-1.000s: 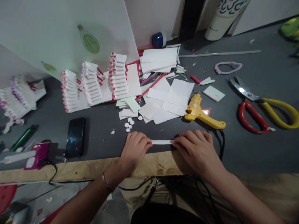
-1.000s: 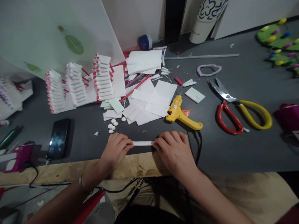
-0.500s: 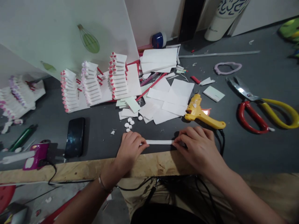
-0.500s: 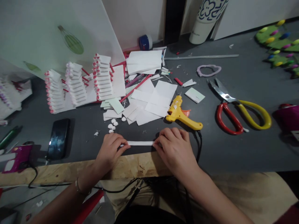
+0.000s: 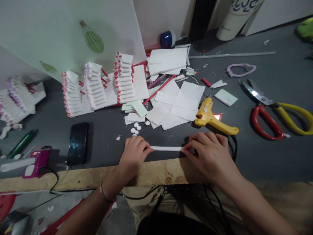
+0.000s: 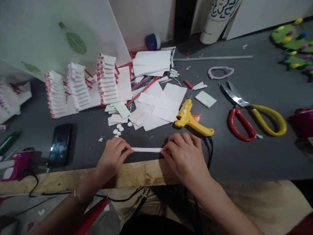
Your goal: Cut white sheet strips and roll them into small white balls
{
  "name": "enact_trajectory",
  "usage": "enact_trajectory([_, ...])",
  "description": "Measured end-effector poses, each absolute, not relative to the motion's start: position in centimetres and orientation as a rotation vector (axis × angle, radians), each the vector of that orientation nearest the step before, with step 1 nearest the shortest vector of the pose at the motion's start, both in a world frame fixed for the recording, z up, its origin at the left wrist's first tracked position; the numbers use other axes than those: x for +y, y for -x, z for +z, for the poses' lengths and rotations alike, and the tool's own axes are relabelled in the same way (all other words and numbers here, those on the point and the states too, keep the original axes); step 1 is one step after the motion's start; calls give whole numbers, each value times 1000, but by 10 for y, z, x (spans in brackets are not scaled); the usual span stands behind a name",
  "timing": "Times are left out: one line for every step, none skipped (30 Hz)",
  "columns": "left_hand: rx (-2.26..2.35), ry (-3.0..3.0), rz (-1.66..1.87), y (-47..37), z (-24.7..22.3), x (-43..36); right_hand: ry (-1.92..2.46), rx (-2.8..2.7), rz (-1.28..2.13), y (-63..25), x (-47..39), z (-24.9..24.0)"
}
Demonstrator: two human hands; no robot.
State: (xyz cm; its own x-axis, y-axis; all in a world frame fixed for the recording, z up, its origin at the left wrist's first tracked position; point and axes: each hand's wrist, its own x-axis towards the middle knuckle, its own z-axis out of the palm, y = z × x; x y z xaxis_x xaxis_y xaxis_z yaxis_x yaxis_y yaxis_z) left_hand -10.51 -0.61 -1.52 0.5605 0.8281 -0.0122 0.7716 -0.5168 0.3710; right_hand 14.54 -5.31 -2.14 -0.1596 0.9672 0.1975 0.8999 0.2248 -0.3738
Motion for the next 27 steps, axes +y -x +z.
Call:
enact_trajectory([1315, -2443, 224, 105, -14, -5, 1727, -2118, 237, -145, -53, -21])
enact_trajectory([1318, -2423, 209, 105, -13, -4, 1728, -2120, 235, -145, -53, -21])
enact_trajectory([1320, -2407, 197, 105, -12, -3, 1730, -2121, 231, -145, -52, -21])
enact_trajectory([1320, -2395, 186, 104, -11, -1, 1731, -2123, 231, -145, -52, -21])
enact_trajectory([1319, -2385, 175, 104, -10, 0, 1733, -2125, 232, -145, -52, -21])
enact_trajectory([1316, -2377, 167, 104, -9, 1, 1737, -2126, 234, -145, -51, -20])
enact_trajectory([1314, -2369, 154, 103, -8, 2, 1741, -2126, 236, -145, -51, -20])
enact_trajectory([1315, -2363, 141, 103, -7, 2, 1745, -2125, 235, -145, -50, -20])
enact_trajectory([1320, -2358, 127, 102, -6, 3, 1748, -2125, 236, -145, -50, -20])
enact_trajectory([1326, -2356, 113, 101, -5, 3, 1750, -2126, 239, -145, -49, -20])
enact_trajectory([1332, -2357, 106, 101, -4, 3, 1749, -2129, 243, -145, -49, -19])
enact_trajectory([1336, -2361, 107, 100, -4, 3, 1749, -2133, 250, -146, -48, -19])
enact_trajectory([1329, -2368, 121, 100, -4, 3, 1751, -2136, 257, -146, -48, -19])
enact_trajectory([1296, -2375, 145, 100, -4, 4, 1756, -2137, 262, -146, -48, -19])
enact_trajectory([1236, -2382, 167, 99, -5, 5, 1762, -2140, 263, -147, -47, -19])
enact_trajectory([1153, -2390, 179, 99, -5, 6, 1768, -2146, 262, -148, -47, -19])
enact_trajectory([1055, -2399, 169, 99, -6, 7, 1774, -2155, 262, -148, -47, -18])
enact_trajectory([956, -2409, 135, 99, -6, 9, 1778, -2166, 265, -148, -47, -18])
enact_trajectory([873, -2419, 82, 99, -5, 11, 1779, -2176, 267, -149, -47, -18])
enact_trajectory([811, -2430, 15, 99, -5, 12, 1780, -2185, 272, -149, -46, -18])
enact_trajectory([774, -2441, -54, 99, -3, 14, 1781, -2190, 278, -149, -46, -17])
enact_trajectory([751, -2450, -124, 98, -2, 16, 1781, -2192, 281, -149, -46, -17])
enact_trajectory([741, -2460, -183, 97, 0, 17, 1781, -2193, 282, -149, -46, -18])
enact_trajectory([737, -2471, -234, 96, 2, 18, 1780, -2193, 282, -149, -46, -18])
enact_trajectory([737, -2483, -275, 95, 4, 18, 1778, -2194, 285, -150, -46, -19])
enact_trajectory([737, -2494, -311, 94, 6, 19, 1776, -2194, 290, -150, -46, -19])
enact_trajectory([735, -2501, -343, 93, 8, 19, 1775, -2190, 297, -151, -46, -20])
